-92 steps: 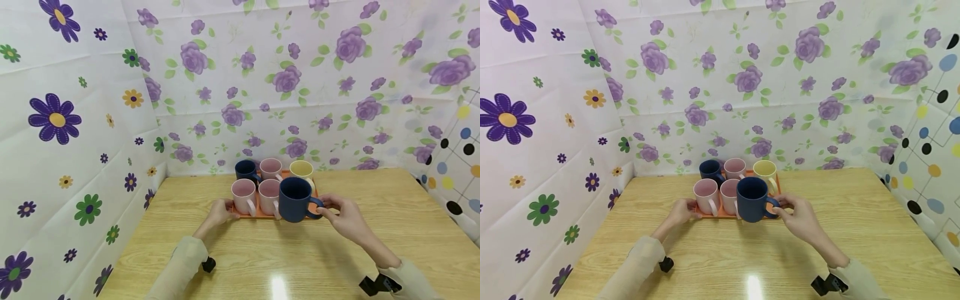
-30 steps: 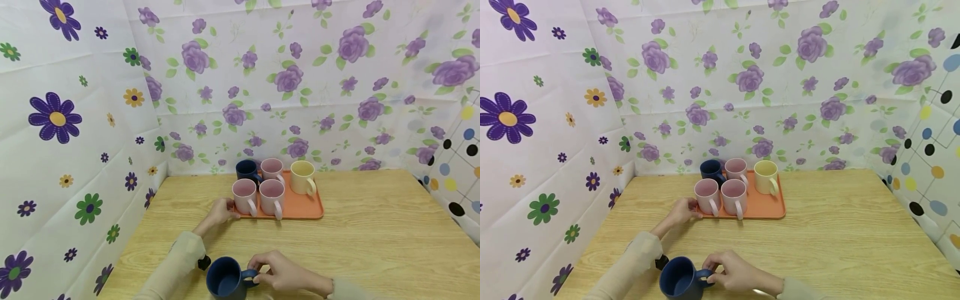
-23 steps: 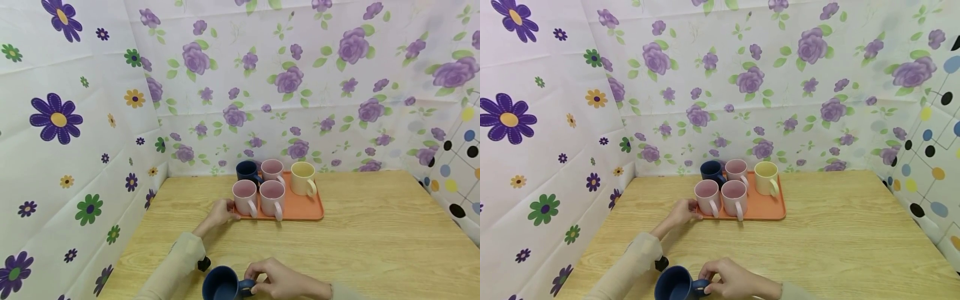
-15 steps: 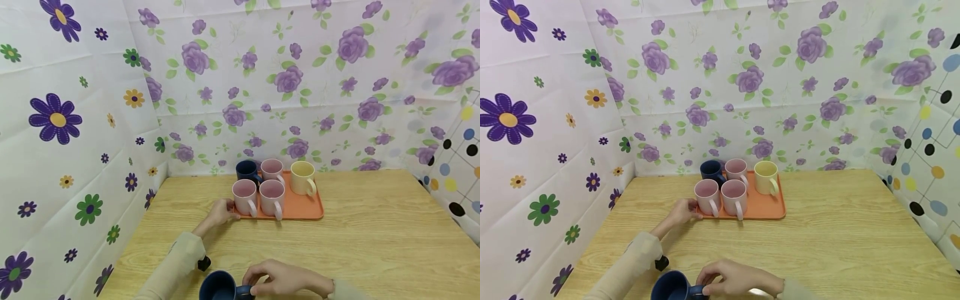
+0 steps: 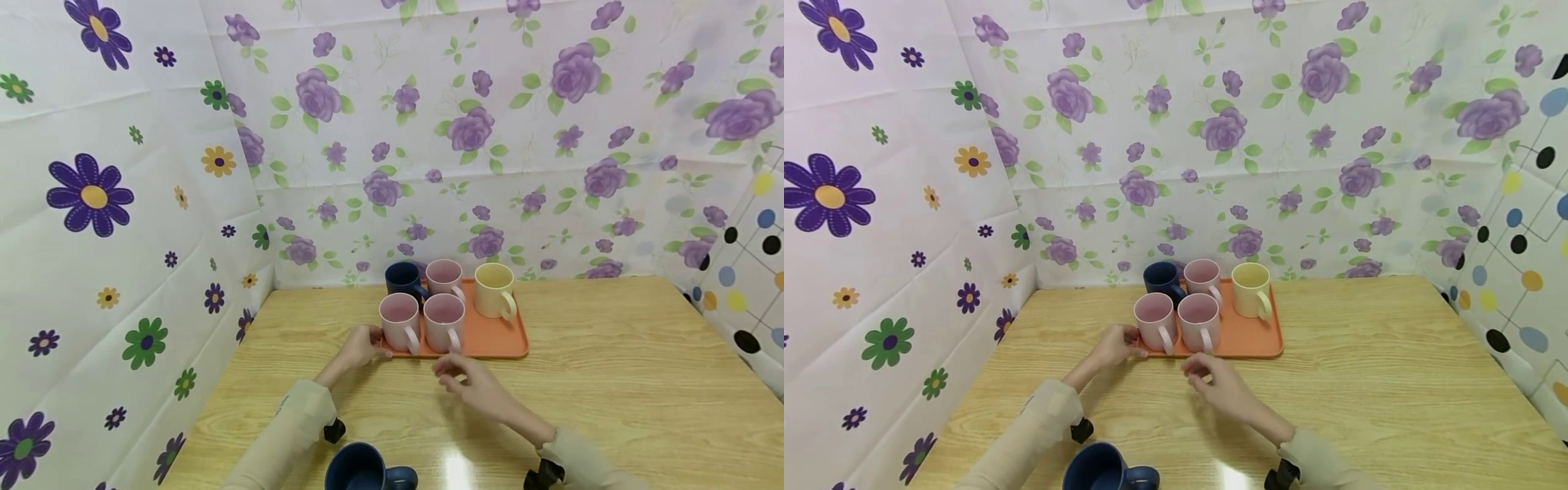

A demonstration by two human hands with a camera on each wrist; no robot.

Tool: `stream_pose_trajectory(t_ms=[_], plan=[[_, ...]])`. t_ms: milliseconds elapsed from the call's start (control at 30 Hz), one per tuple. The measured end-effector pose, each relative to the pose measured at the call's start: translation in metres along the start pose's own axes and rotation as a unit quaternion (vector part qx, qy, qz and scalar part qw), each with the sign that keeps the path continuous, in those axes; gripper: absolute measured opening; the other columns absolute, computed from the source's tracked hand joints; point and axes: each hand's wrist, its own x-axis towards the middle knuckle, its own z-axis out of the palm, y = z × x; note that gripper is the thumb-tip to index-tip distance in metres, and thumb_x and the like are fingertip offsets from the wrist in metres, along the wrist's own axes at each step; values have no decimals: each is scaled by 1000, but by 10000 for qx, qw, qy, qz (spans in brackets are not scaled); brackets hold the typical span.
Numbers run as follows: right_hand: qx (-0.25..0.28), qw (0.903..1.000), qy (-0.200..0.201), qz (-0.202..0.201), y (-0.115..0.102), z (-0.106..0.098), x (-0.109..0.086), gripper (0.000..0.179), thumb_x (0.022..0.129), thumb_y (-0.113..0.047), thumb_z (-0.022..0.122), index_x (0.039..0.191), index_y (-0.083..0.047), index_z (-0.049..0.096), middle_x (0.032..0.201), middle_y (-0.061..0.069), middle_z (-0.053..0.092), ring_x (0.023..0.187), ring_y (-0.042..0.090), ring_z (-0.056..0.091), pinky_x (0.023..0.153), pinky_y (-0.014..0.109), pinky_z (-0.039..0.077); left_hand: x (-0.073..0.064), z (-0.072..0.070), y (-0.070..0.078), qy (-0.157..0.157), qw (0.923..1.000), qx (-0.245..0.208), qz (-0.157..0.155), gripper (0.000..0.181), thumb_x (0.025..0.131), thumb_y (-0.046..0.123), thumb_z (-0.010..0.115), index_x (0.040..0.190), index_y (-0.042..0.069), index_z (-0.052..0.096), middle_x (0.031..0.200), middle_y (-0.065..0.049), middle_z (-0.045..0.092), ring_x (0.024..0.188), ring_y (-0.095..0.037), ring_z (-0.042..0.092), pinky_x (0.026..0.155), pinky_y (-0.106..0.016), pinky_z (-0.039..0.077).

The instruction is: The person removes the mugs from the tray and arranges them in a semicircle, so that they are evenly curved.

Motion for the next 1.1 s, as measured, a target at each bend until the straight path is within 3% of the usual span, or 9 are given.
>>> stream_pose_trajectory(t_ms=[100, 200, 400, 533, 767, 1100], plan=[[-352, 9951, 925, 14, 4, -5, 5, 14, 94, -4, 60, 107, -9, 64, 96, 9, 67, 86, 18, 66, 66, 22, 56, 0, -1, 0, 3, 10000, -11, 20, 37, 68, 7, 86, 99, -7, 70, 89, -17, 72, 80, -24, 67, 68, -26, 54], [-677, 9836, 1663, -136, 8, -7, 10, 14, 91, -3, 63, 105, -6, 65, 92, 7, 68, 83, 14, 65, 65, 21, 56, 0, 0, 0, -20, 10000, 18, 5, 38, 68, 7, 87, 99, -7, 70, 89, -17, 72, 80, -23, 66, 67, -25, 54], [-1294, 9587, 2500, -404, 15, -9, 17, 19, 85, -7, 72, 103, -3, 65, 91, 5, 69, 82, 16, 65, 67, 25, 56, 1, -2, 0, -29, 9999, 58, -93, 36, 69, 9, 86, 99, -5, 71, 88, -15, 71, 79, -21, 64, 66, -24, 50], [-1481, 9541, 2595, -230, 19, -9, 20, 22, 84, -9, 74, 104, -3, 66, 91, 5, 69, 84, 17, 65, 70, 28, 56, 0, -2, 0, -64, 10000, 42, -44, 35, 70, 9, 86, 99, -5, 71, 89, -15, 71, 79, -23, 64, 66, -24, 51], [-1255, 9618, 2420, 267, 22, -9, 25, 26, 83, -11, 76, 106, -1, 68, 91, 8, 72, 82, 19, 68, 70, 32, 58, -1, 0, 0, -91, 9999, -81, 39, 34, 71, 8, 85, 98, -5, 71, 89, -16, 72, 80, -25, 66, 67, -25, 52], [-1217, 9622, 2396, 448, 23, -7, 33, 14, 81, -13, 78, 90, -4, 72, 79, 4, 72, 72, 12, 66, 62, 19, 51, -1, -1, 0, -90, 9998, -126, 158, 31, 71, 6, 85, 97, -5, 71, 89, -16, 72, 80, -26, 67, 66, -25, 53]])
